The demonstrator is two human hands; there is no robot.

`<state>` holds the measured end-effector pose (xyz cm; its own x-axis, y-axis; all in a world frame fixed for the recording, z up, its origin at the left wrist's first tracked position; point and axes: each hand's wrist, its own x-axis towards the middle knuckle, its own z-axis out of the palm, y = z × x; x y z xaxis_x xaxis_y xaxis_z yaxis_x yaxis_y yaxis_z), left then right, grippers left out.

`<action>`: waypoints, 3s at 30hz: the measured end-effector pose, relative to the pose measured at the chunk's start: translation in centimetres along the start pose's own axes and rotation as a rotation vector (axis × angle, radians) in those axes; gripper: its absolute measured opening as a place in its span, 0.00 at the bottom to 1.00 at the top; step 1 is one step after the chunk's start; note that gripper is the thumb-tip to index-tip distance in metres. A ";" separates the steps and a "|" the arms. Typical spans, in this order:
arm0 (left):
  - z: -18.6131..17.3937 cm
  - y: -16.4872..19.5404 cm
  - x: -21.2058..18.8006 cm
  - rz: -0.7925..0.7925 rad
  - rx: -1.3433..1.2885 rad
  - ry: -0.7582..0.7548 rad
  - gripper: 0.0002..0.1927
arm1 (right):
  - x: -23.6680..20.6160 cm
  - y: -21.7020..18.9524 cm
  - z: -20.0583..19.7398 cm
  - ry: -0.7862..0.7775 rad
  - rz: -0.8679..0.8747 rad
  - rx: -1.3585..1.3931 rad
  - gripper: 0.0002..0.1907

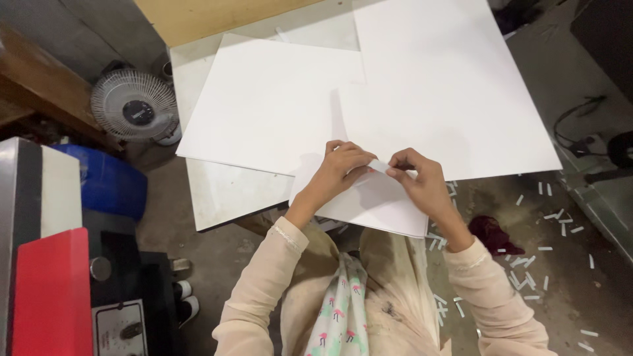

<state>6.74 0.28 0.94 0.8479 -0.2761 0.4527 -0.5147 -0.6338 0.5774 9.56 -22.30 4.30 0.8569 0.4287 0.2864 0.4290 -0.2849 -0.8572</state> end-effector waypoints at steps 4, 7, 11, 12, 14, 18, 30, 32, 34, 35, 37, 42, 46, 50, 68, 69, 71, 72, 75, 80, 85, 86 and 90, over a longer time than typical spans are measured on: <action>0.8 0.3 0.6 -0.026 -0.066 0.000 0.10 | -1.3 -3.2 0.5 0.259 -0.385 -0.472 0.12; 0.7 0.8 0.6 -0.006 -0.050 -0.019 0.08 | -1.4 -4.4 1.3 0.249 -0.292 -0.390 0.06; 0.5 1.2 0.4 0.024 0.003 -0.038 0.10 | -0.3 -3.9 1.5 0.186 -0.193 -0.353 0.05; 0.5 1.2 0.4 0.024 0.012 -0.037 0.09 | 0.0 -3.7 1.3 0.158 -0.175 -0.347 0.05; 0.5 1.2 0.3 0.032 0.033 -0.037 0.08 | 0.7 -3.4 0.8 0.063 -0.154 -0.339 0.05; 0.6 1.1 0.2 0.024 0.028 -0.049 0.07 | 1.9 -3.4 -0.2 -0.116 -0.099 -0.341 0.05; 0.2 1.1 -0.3 0.048 0.024 -0.079 0.09 | 3.6 -3.4 -1.0 -0.311 0.023 -0.155 0.04; 0.2 1.1 -0.4 0.083 0.002 -0.022 0.08 | 3.7 -3.3 -0.8 -0.323 -0.047 -0.263 0.04; 0.2 1.2 -0.5 0.052 0.031 -0.056 0.07 | 3.7 -3.2 -0.7 -0.325 -0.060 -0.315 0.05; 0.2 1.2 -0.5 0.038 0.046 -0.072 0.07 | 3.7 -3.2 -0.6 -0.317 -0.043 -0.317 0.06; 0.1 1.3 -0.5 0.033 0.026 -0.055 0.07 | 3.4 -3.2 -0.6 -0.301 0.020 -0.272 0.07; -0.1 1.5 -0.5 0.026 -0.013 -0.045 0.08 | 2.3 -3.3 -0.8 -0.215 0.035 -0.122 0.06; -0.2 1.5 -0.6 0.018 -0.002 -0.052 0.07 | 1.4 -3.3 -0.3 -0.193 -0.052 -0.259 0.05; -0.3 1.4 -0.6 0.008 0.032 -0.098 0.07 | 1.0 -2.9 1.0 -0.157 -0.196 -0.441 0.05; 0.7 2.9 0.2 0.039 0.072 0.065 0.04 | -9.6 0.4 -5.0 0.478 -0.206 -0.838 0.17; 0.8 3.5 0.2 0.045 0.088 0.068 0.05 | -9.2 -0.3 -2.2 0.450 -0.168 -0.701 0.11; 0.9 4.7 0.2 0.061 0.129 0.082 0.06 | -8.3 -1.7 1.2 0.456 -0.185 -0.711 0.09; 0.9 5.5 0.0 0.042 0.150 0.079 0.06 | -7.8 -2.1 2.1 0.471 -0.193 -0.726 0.08; 0.6 8.0 -0.8 0.030 0.199 0.053 0.06 | -8.0 -2.9 1.9 0.495 -0.247 -0.696 0.08; -0.2 9.5 -1.8 0.187 0.131 -0.052 0.16 | -10.9 -1.4 -0.8 0.462 -0.185 -0.653 0.07; -4.5 2.4 -1.5 -0.188 0.173 -0.016 0.13 | -8.9 2.1 -3.1 0.423 -0.060 -0.497 0.04; -5.2 1.1 -1.5 -0.303 0.083 -0.045 0.10 | -7.6 2.8 -3.4 0.419 -0.049 -0.472 0.04; -6.2 -1.8 0.5 -0.432 0.162 0.035 0.24 | -1.5 4.3 -4.2 0.362 0.050 -0.396 0.05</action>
<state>7.33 5.77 4.40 0.9739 0.0612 0.2185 -0.0863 -0.7908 0.6059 11.36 -27.75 1.96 0.8928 0.1030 0.4386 0.4001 -0.6289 -0.6667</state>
